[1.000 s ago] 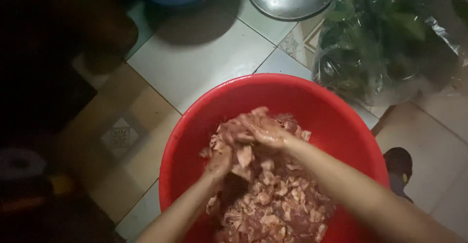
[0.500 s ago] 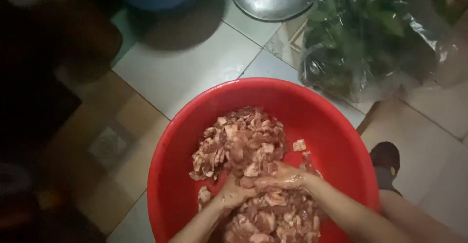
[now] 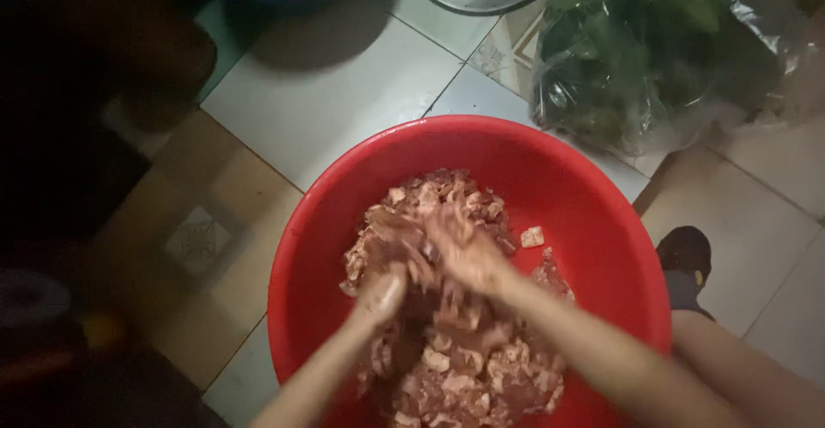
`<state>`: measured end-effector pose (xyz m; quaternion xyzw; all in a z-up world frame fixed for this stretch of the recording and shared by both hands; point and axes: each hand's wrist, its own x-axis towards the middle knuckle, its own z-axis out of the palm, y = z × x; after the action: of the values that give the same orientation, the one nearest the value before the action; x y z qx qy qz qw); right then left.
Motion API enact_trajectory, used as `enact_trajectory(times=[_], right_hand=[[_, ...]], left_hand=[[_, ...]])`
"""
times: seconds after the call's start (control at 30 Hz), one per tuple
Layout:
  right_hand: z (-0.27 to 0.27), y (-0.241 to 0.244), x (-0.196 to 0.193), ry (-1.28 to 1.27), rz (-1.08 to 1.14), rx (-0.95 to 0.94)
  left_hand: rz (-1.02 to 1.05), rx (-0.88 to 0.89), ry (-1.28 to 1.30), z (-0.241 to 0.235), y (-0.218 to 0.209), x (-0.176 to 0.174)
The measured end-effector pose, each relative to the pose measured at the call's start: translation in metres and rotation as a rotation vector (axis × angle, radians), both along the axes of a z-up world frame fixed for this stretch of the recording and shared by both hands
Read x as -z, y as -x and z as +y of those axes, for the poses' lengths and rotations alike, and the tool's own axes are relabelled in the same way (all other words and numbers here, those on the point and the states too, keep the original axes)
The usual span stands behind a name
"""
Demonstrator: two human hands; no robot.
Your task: The recorder mixes chopped raw meat with a dark marinade by hand in a large red plastic bowl.
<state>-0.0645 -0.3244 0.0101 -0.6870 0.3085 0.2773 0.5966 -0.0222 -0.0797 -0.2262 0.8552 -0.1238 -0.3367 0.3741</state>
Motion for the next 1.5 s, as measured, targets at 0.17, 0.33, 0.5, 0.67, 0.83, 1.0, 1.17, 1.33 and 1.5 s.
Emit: enact_trajectory(times=[0.17, 0.33, 0.5, 0.67, 0.83, 1.0, 1.17, 1.33, 1.5], right_hand=[[-0.089, -0.017, 0.098, 0.655, -0.205, -0.362], [-0.077, 0.092, 0.137, 0.186, -0.023, -0.414], [-0.019, 0.106, 0.072, 0.141, 0.270, -0.377], [0.008, 0.147, 0.134, -0.435, 0.152, 0.168], [0.016, 0.112, 0.076, -0.261, -0.067, 0.244], [-0.013, 0.022, 0.027, 0.252, -0.226, -0.094], [-0.087, 0.027, 0.079, 0.742, -0.138, -0.279], [-0.041, 0.136, 0.091, 0.071, 0.086, -0.135], [0.018, 0.156, 0.099, -0.335, 0.305, -0.054]], left_hand=[[0.000, -0.480, 0.247, -0.015, -0.012, -0.129], [0.389, -0.160, -0.116, -0.022, 0.038, -0.156], [0.570, 0.219, -0.259, -0.059, 0.060, -0.128], [0.399, 0.019, 0.425, -0.054, 0.074, -0.097], [0.159, 0.057, -0.024, -0.076, 0.037, -0.256], [0.081, 0.029, -0.099, -0.038, -0.008, -0.164], [0.064, -0.282, -0.337, -0.010, -0.003, -0.166], [0.581, -0.002, -0.173, -0.011, 0.067, -0.145], [0.605, 0.194, -0.006, -0.030, 0.079, -0.124]])
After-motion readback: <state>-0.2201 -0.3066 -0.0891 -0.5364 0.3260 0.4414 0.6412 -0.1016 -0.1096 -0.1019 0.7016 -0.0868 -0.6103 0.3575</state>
